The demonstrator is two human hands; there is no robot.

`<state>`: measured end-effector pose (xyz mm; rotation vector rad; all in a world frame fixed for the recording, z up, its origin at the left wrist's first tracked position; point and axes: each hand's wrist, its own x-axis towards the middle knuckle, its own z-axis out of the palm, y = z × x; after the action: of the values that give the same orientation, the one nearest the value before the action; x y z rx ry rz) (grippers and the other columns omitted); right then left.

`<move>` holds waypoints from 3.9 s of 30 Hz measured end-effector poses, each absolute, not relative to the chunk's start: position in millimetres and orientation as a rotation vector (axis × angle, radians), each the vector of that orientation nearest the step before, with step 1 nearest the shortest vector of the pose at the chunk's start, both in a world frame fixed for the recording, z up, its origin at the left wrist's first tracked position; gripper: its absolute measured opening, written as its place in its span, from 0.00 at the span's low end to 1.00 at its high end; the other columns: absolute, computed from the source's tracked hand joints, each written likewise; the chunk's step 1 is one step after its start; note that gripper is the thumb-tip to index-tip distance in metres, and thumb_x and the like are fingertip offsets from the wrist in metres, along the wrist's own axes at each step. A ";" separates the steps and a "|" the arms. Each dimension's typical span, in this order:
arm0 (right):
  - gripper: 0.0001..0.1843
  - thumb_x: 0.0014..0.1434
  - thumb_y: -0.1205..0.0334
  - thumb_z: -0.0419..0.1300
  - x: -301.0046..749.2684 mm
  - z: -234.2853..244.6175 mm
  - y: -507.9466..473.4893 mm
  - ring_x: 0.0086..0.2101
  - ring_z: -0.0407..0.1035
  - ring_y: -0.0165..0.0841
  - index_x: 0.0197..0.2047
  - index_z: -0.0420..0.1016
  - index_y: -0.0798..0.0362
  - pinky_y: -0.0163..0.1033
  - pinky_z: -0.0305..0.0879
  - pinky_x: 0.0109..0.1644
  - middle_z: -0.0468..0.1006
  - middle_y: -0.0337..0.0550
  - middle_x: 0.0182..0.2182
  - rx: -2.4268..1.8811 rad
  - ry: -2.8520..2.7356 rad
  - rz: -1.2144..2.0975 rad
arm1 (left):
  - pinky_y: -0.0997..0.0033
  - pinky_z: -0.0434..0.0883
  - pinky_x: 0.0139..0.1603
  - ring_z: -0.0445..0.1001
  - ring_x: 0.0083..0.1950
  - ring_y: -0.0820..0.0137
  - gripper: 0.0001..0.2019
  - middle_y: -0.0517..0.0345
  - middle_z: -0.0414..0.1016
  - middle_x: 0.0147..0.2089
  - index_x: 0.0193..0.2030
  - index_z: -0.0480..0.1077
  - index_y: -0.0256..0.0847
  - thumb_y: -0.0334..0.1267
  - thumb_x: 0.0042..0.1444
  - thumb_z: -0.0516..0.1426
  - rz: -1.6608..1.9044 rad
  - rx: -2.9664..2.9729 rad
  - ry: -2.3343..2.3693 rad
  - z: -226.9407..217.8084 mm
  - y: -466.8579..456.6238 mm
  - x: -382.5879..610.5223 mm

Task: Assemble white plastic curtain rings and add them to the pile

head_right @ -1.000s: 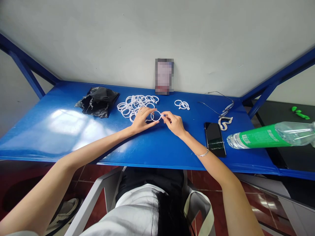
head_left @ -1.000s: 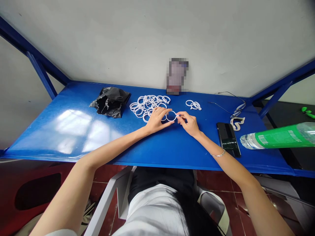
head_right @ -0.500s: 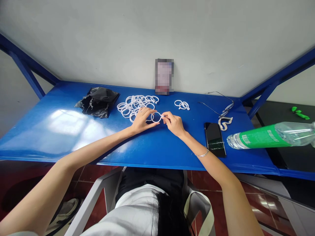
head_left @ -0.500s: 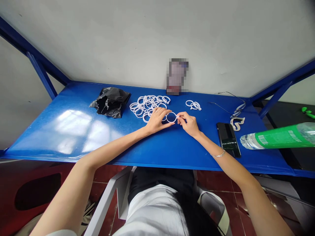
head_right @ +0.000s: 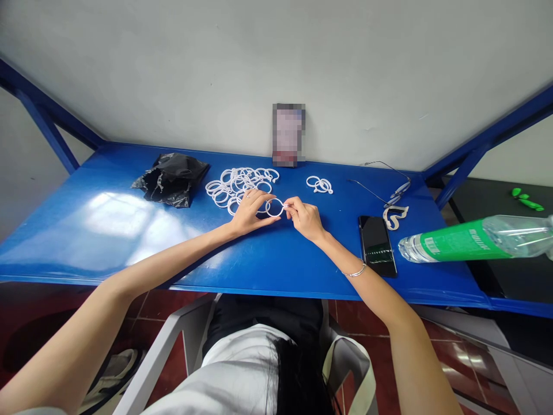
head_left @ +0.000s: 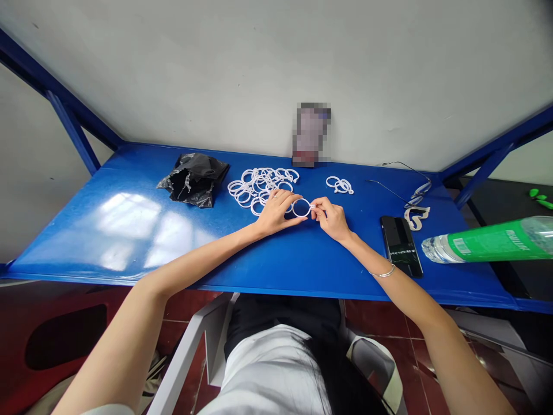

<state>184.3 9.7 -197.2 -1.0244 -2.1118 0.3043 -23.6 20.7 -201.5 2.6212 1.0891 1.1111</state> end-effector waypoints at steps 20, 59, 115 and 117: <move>0.09 0.69 0.59 0.46 184.4 -197.9 9.3 0.20 0.70 0.29 0.38 0.65 0.50 0.33 0.63 0.28 0.76 0.36 0.21 -1.028 -2.128 0.280 | 0.59 0.65 0.51 0.72 0.46 0.61 0.23 0.47 0.75 0.45 0.50 0.69 0.38 0.56 0.59 0.56 1.083 2.624 1.080 -201.3 20.4 -23.2; 0.11 0.67 0.55 0.52 185.2 -194.5 8.4 0.22 0.71 0.30 0.45 0.72 0.50 0.34 0.66 0.30 0.76 0.38 0.23 -1.047 -2.115 0.259 | 0.57 0.66 0.50 0.72 0.47 0.60 0.22 0.45 0.75 0.45 0.52 0.68 0.37 0.52 0.60 0.55 1.126 2.622 1.145 -200.5 19.4 -22.8; 0.08 0.66 0.61 0.53 185.8 -192.7 8.5 0.22 0.71 0.28 0.41 0.73 0.52 0.32 0.66 0.30 0.78 0.37 0.23 -0.915 -2.113 0.253 | 0.57 0.65 0.50 0.71 0.46 0.61 0.19 0.48 0.75 0.45 0.48 0.69 0.38 0.51 0.59 0.57 1.155 2.637 1.083 -201.5 19.2 -22.8; 0.08 0.66 0.61 0.53 185.7 -192.3 8.4 0.23 0.71 0.28 0.41 0.74 0.51 0.33 0.67 0.30 0.78 0.37 0.24 -0.910 -2.111 0.251 | 0.57 0.65 0.50 0.71 0.46 0.61 0.19 0.48 0.75 0.45 0.48 0.69 0.38 0.51 0.59 0.56 1.154 2.645 1.088 -201.7 19.1 -22.9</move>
<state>185.7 8.4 -192.3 -0.9096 -2.1108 0.2506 -22.9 19.1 -201.7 2.6445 1.0876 1.1538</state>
